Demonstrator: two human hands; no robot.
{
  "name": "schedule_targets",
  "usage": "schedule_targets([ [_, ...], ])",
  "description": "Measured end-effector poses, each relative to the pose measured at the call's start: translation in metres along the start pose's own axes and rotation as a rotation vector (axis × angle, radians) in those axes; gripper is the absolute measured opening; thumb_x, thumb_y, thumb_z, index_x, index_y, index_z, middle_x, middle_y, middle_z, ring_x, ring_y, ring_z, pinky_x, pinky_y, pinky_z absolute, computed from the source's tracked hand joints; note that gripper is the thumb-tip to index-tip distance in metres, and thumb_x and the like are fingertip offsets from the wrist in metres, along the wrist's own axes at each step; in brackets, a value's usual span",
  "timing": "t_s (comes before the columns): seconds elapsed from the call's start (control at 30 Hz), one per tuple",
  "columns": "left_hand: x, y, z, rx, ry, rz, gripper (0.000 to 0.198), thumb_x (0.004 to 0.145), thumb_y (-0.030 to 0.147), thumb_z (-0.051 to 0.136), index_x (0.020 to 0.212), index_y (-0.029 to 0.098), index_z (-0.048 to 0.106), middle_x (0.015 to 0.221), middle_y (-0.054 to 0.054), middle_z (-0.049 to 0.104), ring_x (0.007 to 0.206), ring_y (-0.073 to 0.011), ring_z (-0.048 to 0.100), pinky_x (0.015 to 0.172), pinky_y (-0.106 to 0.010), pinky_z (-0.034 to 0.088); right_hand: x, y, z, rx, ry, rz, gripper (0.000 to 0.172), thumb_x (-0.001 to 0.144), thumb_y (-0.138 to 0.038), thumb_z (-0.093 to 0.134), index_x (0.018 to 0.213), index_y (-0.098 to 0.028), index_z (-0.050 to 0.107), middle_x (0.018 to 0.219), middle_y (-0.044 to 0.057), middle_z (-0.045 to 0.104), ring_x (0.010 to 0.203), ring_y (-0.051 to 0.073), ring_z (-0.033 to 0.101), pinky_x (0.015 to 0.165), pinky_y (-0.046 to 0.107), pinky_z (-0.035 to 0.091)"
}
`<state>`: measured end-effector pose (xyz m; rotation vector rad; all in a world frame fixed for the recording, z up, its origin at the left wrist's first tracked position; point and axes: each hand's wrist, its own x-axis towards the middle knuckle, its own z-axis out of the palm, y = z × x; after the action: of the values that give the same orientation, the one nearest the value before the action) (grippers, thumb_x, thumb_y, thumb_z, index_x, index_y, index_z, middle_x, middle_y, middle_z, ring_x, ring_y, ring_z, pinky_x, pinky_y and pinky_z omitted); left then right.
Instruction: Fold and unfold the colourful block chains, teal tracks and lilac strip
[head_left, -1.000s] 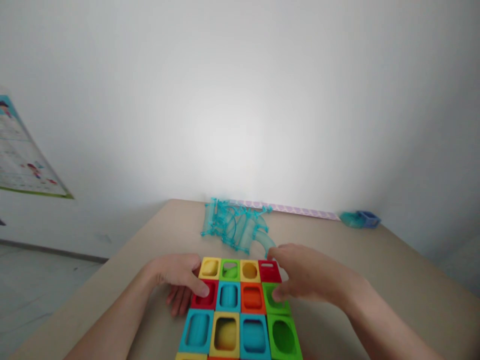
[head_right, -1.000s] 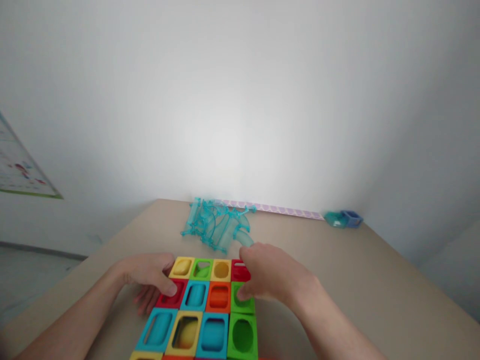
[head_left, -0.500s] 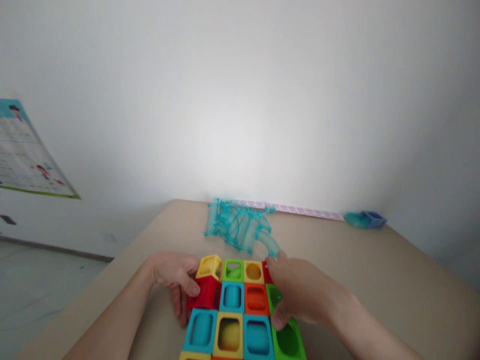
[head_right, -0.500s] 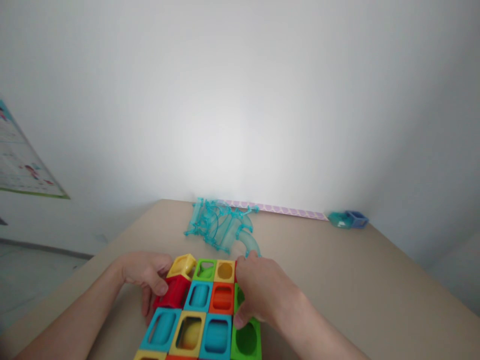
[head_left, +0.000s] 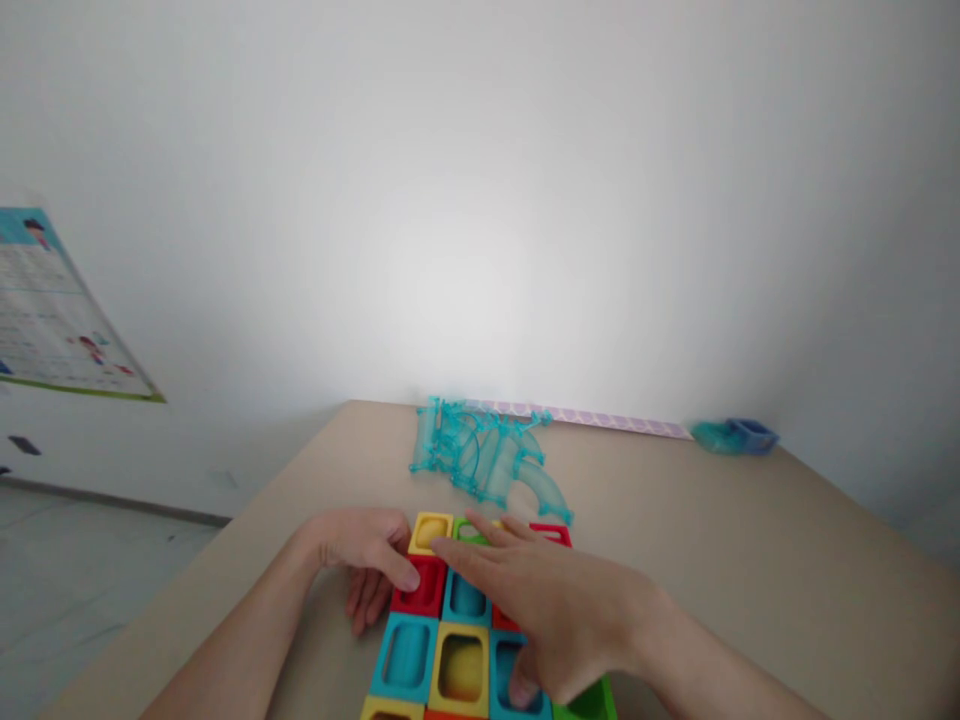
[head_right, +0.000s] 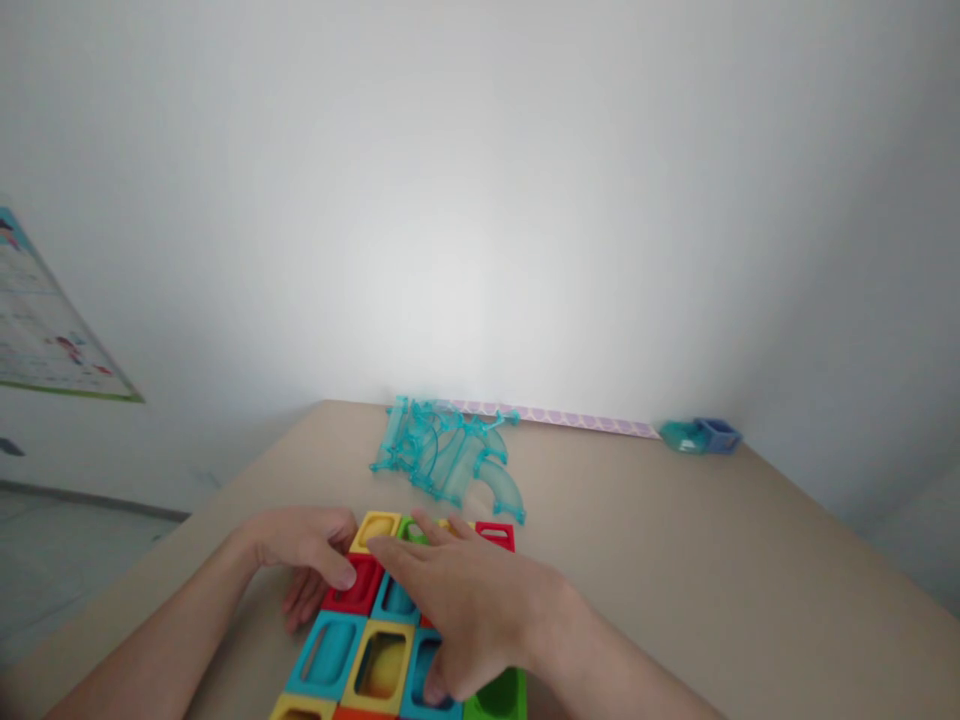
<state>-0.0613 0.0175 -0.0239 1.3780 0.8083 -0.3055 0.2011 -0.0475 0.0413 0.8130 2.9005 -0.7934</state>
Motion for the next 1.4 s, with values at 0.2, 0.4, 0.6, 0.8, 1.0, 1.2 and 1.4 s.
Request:
schedule_targets([
  [0.2,-0.011,0.000,0.002,-0.090,-0.092,0.035,0.030,0.082,0.041,0.060,0.084,0.013,0.071,0.072,-0.010,0.075,0.049,-0.0214,0.068,0.047,-0.032,0.057,0.003,0.001,0.002,0.014,0.013,0.025,0.111,0.056,-0.029,0.077,0.150,-0.024,0.018,0.152,0.010,0.030,0.140,0.038,0.021,0.113,0.052,0.012],
  [0.4,-0.014,-0.006,-0.003,-0.020,-0.053,0.034,0.013,0.074,0.022,0.064,0.084,0.016,0.070,0.062,-0.005,0.073,0.047,-0.0223,0.067,0.049,-0.034,0.057,0.003,0.001,0.002,0.026,0.030,0.053,0.107,0.057,-0.030,0.078,0.149,-0.026,0.023,0.149,0.010,0.037,0.140,0.035,0.023,0.113,0.051,0.014],
  [0.6,-0.025,-0.024,-0.005,-0.215,0.203,0.307,0.018,0.065,0.017,0.061,0.081,0.013,0.069,0.051,-0.004,0.068,0.039,-0.0211,0.061,0.041,-0.031,0.050,0.001,0.002,0.003,0.002,0.035,0.042,0.107,0.058,-0.032,0.078,0.149,-0.024,0.023,0.151,0.010,0.034,0.139,0.036,0.024,0.114,0.048,0.012],
  [0.8,0.005,-0.010,-0.004,-0.395,0.718,0.935,0.020,0.070,0.031,0.068,0.080,0.014,0.066,0.062,-0.005,0.068,0.053,-0.0180,0.062,0.045,-0.023,0.043,-0.004,0.003,-0.005,-0.045,0.080,0.026,0.101,0.060,-0.037,0.079,0.147,-0.023,0.029,0.146,0.011,0.042,0.136,0.036,0.031,0.112,0.049,0.019],
  [1.0,0.030,0.015,0.016,0.095,0.899,0.966,0.018,0.078,0.031,0.065,0.081,0.013,0.064,0.091,-0.009,0.064,0.086,-0.0211,0.059,0.079,-0.031,0.045,-0.029,0.021,-0.028,-0.264,0.186,0.408,0.064,0.059,-0.041,0.081,0.115,-0.017,0.063,0.109,0.014,0.066,0.102,0.034,0.062,0.084,0.040,0.047],
  [1.2,0.030,0.025,0.033,0.358,0.825,0.890,0.017,0.083,0.028,0.060,0.091,0.013,0.062,0.099,-0.011,0.062,0.093,-0.0224,0.057,0.084,-0.032,0.043,-0.028,0.028,-0.028,-0.278,-0.067,0.586,0.038,0.061,-0.047,0.078,0.078,-0.014,0.072,0.072,0.010,0.069,0.066,0.027,0.067,0.046,0.026,0.037],
  [1.4,0.028,0.026,0.035,0.308,0.702,0.851,0.036,0.082,0.040,0.061,0.106,0.013,0.059,0.101,-0.010,0.061,0.091,-0.0230,0.058,0.079,-0.030,0.044,-0.023,0.039,-0.027,-0.235,-0.075,0.555,0.043,0.059,-0.051,0.078,0.081,-0.014,0.072,0.072,0.009,0.069,0.063,0.024,0.065,0.043,0.024,0.031],
])
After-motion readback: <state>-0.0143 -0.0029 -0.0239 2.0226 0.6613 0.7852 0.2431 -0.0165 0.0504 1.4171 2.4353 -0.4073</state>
